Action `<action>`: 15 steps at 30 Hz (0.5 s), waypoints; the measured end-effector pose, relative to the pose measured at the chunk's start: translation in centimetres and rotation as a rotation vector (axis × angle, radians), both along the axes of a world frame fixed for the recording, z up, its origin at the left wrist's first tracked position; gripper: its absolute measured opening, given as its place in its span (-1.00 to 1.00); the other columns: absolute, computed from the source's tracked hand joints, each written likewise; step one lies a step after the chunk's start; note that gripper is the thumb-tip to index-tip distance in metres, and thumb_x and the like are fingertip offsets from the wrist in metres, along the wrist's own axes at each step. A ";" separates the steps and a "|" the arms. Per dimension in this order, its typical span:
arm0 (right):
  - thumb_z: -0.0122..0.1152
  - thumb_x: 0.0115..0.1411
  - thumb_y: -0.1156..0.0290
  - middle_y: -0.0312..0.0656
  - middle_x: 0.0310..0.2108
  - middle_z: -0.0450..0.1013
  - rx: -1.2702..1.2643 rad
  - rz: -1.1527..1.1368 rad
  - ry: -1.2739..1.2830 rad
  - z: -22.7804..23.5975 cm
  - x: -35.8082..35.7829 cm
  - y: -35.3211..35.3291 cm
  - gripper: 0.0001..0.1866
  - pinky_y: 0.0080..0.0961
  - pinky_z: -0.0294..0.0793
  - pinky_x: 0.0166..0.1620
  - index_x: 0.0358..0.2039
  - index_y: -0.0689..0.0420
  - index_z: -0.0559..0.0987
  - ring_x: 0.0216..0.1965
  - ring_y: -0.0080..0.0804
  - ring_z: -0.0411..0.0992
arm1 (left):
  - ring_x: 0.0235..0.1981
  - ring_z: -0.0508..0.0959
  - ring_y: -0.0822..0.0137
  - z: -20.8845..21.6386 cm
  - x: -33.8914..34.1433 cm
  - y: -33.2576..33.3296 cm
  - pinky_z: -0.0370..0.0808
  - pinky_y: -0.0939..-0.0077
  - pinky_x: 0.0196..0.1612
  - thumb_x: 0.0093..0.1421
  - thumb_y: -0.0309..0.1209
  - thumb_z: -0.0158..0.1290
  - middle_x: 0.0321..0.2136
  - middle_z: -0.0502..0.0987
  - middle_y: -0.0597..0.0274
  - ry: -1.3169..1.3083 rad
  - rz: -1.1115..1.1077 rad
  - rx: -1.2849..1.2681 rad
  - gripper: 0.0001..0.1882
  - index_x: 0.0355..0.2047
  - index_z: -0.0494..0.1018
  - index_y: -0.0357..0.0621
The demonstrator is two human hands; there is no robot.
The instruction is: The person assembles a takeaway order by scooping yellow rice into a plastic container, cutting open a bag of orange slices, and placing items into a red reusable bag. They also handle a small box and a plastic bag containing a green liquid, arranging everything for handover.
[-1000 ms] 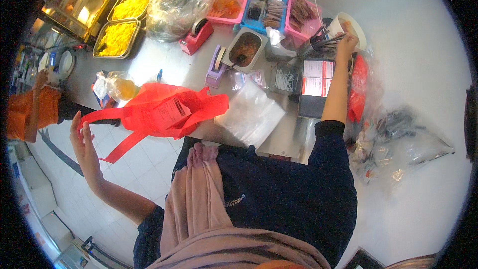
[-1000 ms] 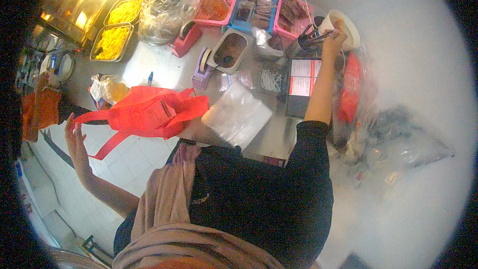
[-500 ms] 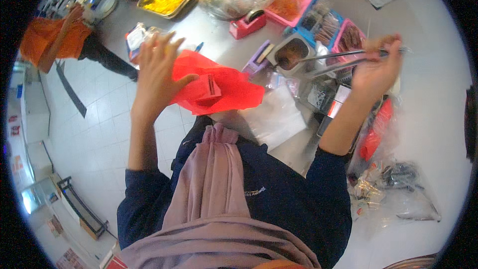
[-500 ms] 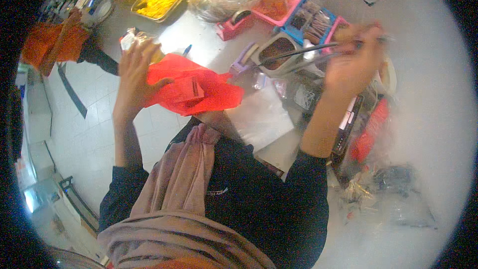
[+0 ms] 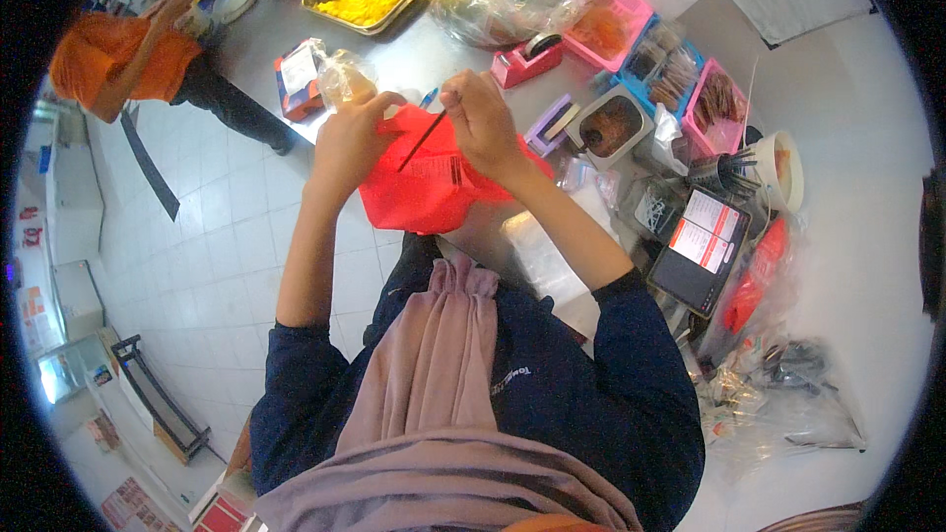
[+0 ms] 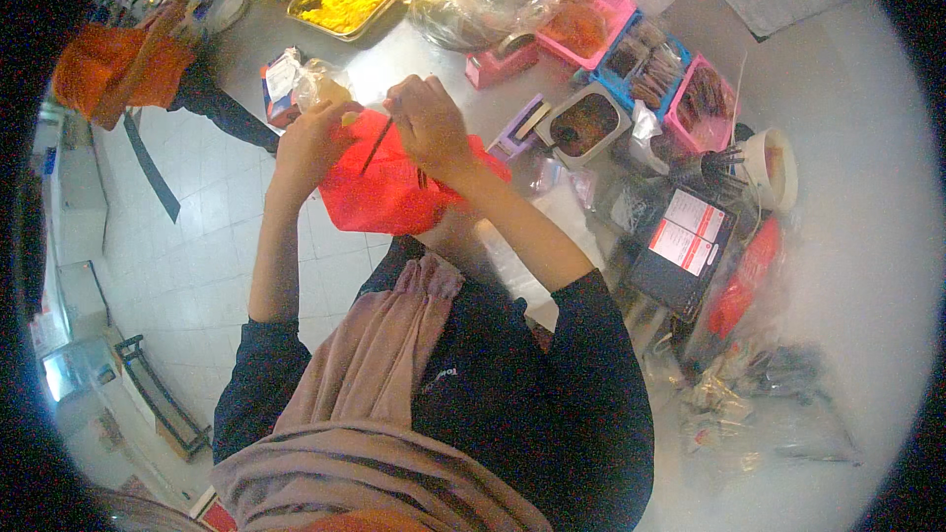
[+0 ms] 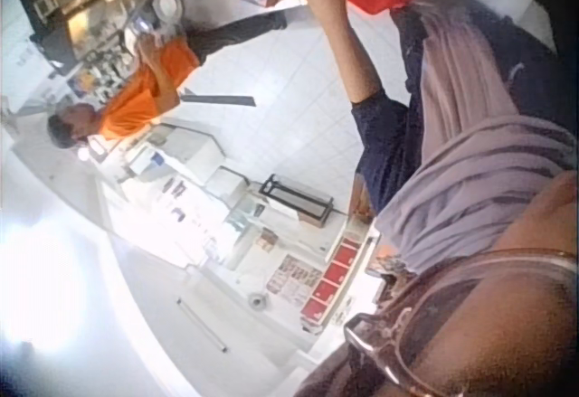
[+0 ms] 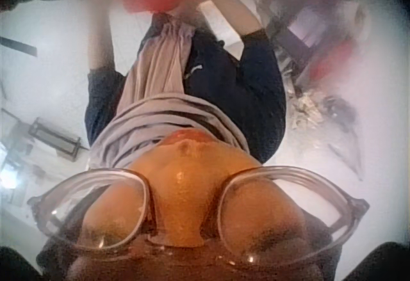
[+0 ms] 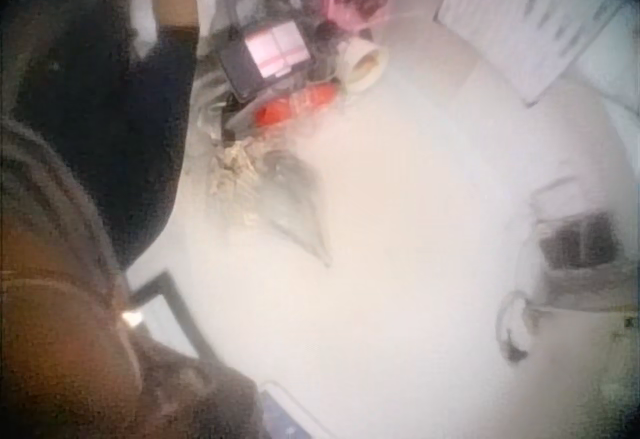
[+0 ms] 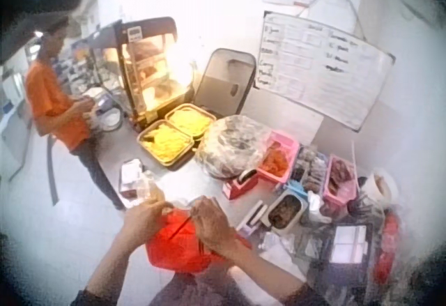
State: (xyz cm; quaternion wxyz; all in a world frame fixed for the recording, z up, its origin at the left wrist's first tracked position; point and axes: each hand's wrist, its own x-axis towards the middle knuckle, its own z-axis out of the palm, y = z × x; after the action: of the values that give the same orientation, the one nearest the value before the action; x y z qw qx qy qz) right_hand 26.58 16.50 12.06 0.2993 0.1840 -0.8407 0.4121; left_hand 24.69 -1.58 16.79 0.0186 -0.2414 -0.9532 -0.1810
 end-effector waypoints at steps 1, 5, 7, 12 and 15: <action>-0.10 0.26 0.33 -0.09 -0.45 0.33 -0.025 -0.026 -0.052 0.1 0.2 0.3 -0.83 -0.32 0.30 -0.30 -0.39 0.16 0.34 -0.39 -0.13 0.34 | -0.37 0.53 0.06 0.7 0.1 -0.2 0.46 0.22 -0.34 0.03 -0.32 0.08 -0.37 0.45 0.15 -0.050 -0.033 -0.011 -0.74 -0.22 0.46 0.06; 0.01 0.21 0.34 -0.06 -0.48 0.35 -0.037 -0.192 -0.015 1.8 1.4 1.9 -0.83 -0.19 0.34 -0.44 -0.41 0.17 0.35 -0.48 -0.04 0.39 | -0.32 0.52 0.06 0.4 -0.4 -0.9 0.46 0.24 -0.28 0.03 -0.25 0.11 -0.31 0.42 0.14 -0.139 -0.056 -0.082 -0.65 -0.13 0.43 0.10; 0.08 0.18 0.35 -0.07 -0.51 0.37 0.002 -0.278 0.061 2.8 2.3 2.3 -0.83 -0.25 0.35 -0.48 -0.40 0.18 0.36 -0.52 -0.09 0.41 | -0.37 0.52 0.03 -0.4 -0.7 -1.2 0.45 0.21 -0.33 0.00 -0.26 0.12 -0.36 0.43 0.10 -0.073 -0.060 -0.003 -0.68 -0.18 0.45 0.10; 0.20 0.11 0.41 -0.18 -0.59 0.44 0.114 -0.370 0.217 4.0 4.2 1.7 -0.82 -0.53 0.35 -0.59 -0.37 0.21 0.42 -0.65 -0.39 0.43 | -0.37 0.52 0.02 0.0 -0.8 -0.7 0.45 0.22 -0.32 0.02 -0.25 0.11 -0.39 0.44 0.08 -0.085 -0.126 0.075 -0.68 -0.17 0.45 0.09; 0.19 0.13 0.39 -0.23 -0.61 0.45 0.007 -0.575 0.128 4.2 4.8 3.0 -0.84 -0.62 0.34 -0.63 -0.36 0.19 0.45 -0.69 -0.56 0.41 | -0.34 0.51 0.03 -0.4 -1.1 -1.2 0.45 0.24 -0.31 0.05 -0.25 0.08 -0.34 0.46 0.07 -0.106 -0.140 0.038 -0.68 -0.14 0.44 0.08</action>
State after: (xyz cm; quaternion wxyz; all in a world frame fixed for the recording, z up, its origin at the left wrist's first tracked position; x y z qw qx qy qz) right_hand 31.38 19.53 16.28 0.4554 -0.0350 -0.8392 0.2951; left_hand 23.64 -2.83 16.43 -0.0403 -0.2971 -0.9300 -0.2125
